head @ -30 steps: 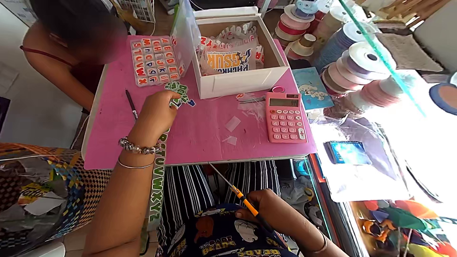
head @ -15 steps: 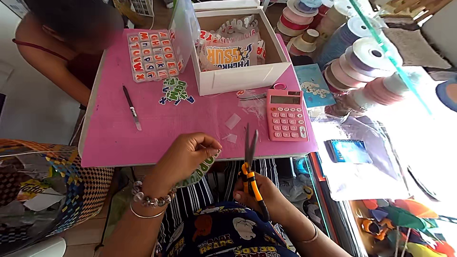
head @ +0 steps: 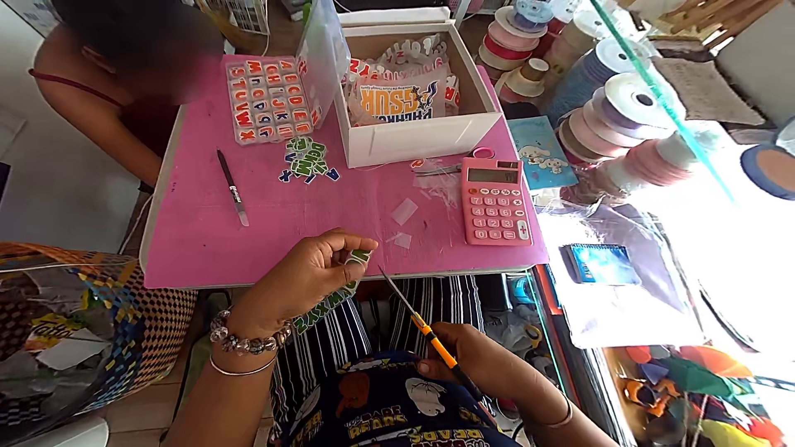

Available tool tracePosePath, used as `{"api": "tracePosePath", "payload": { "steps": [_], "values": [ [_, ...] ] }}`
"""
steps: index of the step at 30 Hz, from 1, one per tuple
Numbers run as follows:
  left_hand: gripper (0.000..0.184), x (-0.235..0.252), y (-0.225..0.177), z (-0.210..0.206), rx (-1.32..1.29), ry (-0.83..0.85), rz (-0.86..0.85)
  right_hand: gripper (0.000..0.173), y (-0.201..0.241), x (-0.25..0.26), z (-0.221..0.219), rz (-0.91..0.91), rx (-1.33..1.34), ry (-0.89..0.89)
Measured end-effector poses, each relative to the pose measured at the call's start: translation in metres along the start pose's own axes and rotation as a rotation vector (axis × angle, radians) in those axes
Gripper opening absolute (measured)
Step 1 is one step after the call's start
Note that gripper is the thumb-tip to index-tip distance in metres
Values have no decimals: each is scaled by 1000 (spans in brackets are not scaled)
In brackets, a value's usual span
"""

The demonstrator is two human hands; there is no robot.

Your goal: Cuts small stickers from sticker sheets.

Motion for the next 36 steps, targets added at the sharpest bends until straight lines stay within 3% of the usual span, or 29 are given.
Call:
{"api": "tracePosePath", "payload": {
  "steps": [6,11,29,33,36],
  "values": [
    [29,3,1,-19,231,184,106,49,8,-1,1,-3,-34,48],
    [29,7,3,-34,309,313,84,47,11,1,-1,-14,-5,51],
    [28,6,3,-39,255,379,88,44,8,2,-1,-9,23,23],
    [31,9,0,-27,334,315,72,45,2,3,1,-21,22,1],
    [35,20,-18,11,500,43,9,46,-4,2,3,-49,13,-14]
  ]
}}
Point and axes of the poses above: each hand's wrist, its own x-axis towards the middle knuckle, its own z-axis out of the back of the hand, y = z × x, the point moved 9 cm from there along x, towards the middle knuckle, and after that the axes turned 1 degree about -x, right-handed, at the moved point
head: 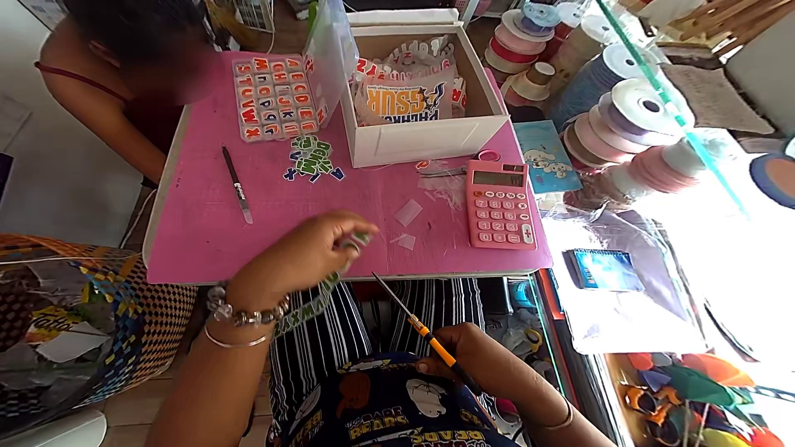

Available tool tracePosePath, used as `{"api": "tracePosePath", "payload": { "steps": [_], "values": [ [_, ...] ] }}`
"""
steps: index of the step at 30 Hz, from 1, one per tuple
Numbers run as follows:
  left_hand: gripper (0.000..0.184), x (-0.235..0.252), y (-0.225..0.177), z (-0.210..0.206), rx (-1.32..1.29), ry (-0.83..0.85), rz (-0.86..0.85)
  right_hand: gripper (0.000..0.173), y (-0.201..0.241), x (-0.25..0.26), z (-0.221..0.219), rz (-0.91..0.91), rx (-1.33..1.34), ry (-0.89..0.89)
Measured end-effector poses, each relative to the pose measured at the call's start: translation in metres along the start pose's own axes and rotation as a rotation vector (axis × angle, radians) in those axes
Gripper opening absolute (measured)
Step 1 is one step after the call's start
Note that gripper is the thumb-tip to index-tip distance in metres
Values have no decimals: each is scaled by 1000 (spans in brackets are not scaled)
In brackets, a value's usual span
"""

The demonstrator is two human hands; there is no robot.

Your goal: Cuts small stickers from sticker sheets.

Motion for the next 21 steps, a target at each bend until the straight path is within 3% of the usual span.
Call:
{"api": "tracePosePath", "payload": {
  "steps": [2,5,11,14,18,21],
  "values": [
    [39,13,3,37,157,-187,47,46,-2,-1,-1,-20,-12,-1],
    [42,37,11,78,356,-300,139,47,0,-1,-3,-34,-42,-2],
    [43,59,27,92,506,-255,205,49,1,-4,-2,-37,-72,-2],
    [49,52,27,97,524,-329,191,49,0,-5,0,-41,-43,-11],
    [63,23,12,95,421,-482,157,43,14,-1,7,64,70,-135],
    [59,-5,-18,47,76,-425,-8,31,50,0,12,369,281,-288]
  ]
}}
Point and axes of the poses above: each hand's wrist, its own x-axis towards the middle knuckle, its own z-axis out of the back of the hand, y = z × x, the point moved 9 cm from there along x, towards the middle knuckle, and after that the axes turned 1 degree about -x, right-handed, at the moved point
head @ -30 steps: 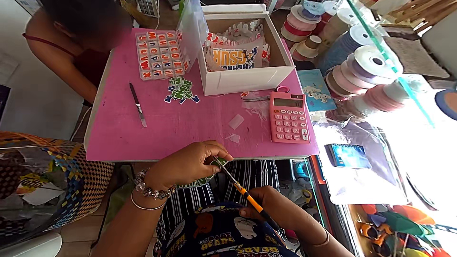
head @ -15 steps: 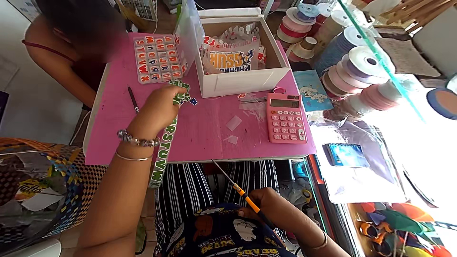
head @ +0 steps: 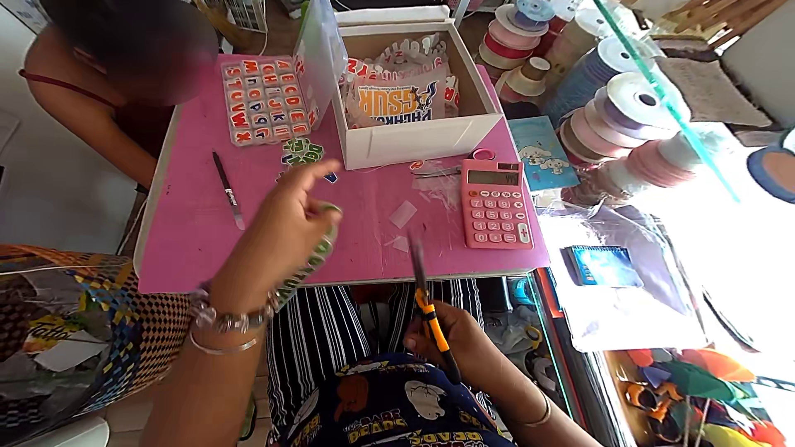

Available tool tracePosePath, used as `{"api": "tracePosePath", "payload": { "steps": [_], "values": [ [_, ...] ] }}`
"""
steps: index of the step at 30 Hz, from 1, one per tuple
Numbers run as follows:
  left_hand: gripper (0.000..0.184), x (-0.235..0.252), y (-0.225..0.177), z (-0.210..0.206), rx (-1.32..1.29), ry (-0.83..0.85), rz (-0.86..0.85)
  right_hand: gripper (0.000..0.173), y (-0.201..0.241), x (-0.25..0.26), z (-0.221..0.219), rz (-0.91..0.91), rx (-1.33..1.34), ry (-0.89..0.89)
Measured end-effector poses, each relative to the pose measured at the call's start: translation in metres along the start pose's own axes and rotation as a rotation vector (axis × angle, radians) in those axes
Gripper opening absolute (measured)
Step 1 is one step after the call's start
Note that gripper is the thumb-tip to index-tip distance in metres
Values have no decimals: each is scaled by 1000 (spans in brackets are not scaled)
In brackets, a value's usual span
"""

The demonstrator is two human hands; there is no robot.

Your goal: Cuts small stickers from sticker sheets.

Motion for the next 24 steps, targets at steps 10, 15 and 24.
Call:
{"api": "tracePosePath", "payload": {
  "steps": [10,15,24],
  "values": [
    [56,-55,-8,-83,-755,150,51,21,52,22,-11,445,447,-297],
    [32,-66,2,-80,-758,41,-37,12,43,21,-10,351,356,-169],
    [25,-53,3,-50,-449,229,-18,46,-37,-14,-9,-246,-222,323]
  ]
}}
Point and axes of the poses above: each hand's wrist, its own x-axis towards the middle knuckle, its own z-axis out of the back of the hand, y = z × x, the point moved 9 cm from there along x, towards the middle knuckle, and after that the axes turned 1 degree about -x, right-handed, at the moved point
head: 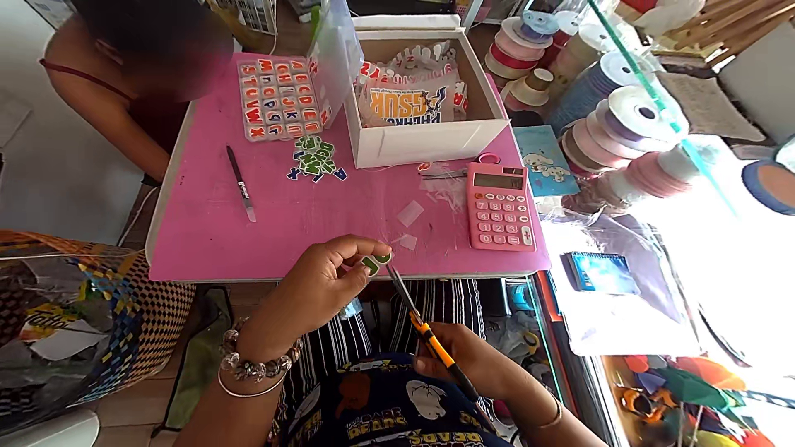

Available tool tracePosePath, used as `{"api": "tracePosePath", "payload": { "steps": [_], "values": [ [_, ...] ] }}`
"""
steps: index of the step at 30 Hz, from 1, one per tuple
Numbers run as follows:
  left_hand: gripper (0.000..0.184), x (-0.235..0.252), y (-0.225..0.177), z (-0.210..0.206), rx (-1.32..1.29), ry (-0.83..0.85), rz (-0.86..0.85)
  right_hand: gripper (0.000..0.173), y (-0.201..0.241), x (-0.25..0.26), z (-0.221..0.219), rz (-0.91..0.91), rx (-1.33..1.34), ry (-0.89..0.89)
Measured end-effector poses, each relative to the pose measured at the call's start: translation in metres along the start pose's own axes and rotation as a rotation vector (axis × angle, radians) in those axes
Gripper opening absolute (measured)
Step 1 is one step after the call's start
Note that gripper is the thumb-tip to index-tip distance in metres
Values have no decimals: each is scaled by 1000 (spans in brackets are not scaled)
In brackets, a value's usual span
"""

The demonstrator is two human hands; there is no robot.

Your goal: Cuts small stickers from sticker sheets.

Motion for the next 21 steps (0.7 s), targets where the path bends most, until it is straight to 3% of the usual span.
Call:
{"api": "tracePosePath", "payload": {
  "steps": [6,21],
  "values": [
    [30,3,5,-19,96,186,92,44,5,-10,3,9,12,-14],
    [28,4,5,-22,79,223,113,45,4,-12,5,-33,7,-34]
  ]
}}
Point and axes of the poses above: each hand's wrist, its own x-axis towards the middle knuckle, its own z-axis out of the back of the hand, y = z × x, the point moved 9 cm from there along x, towards the middle knuckle, and after that the axes turned 1 degree about -x, right-handed, at the moved point
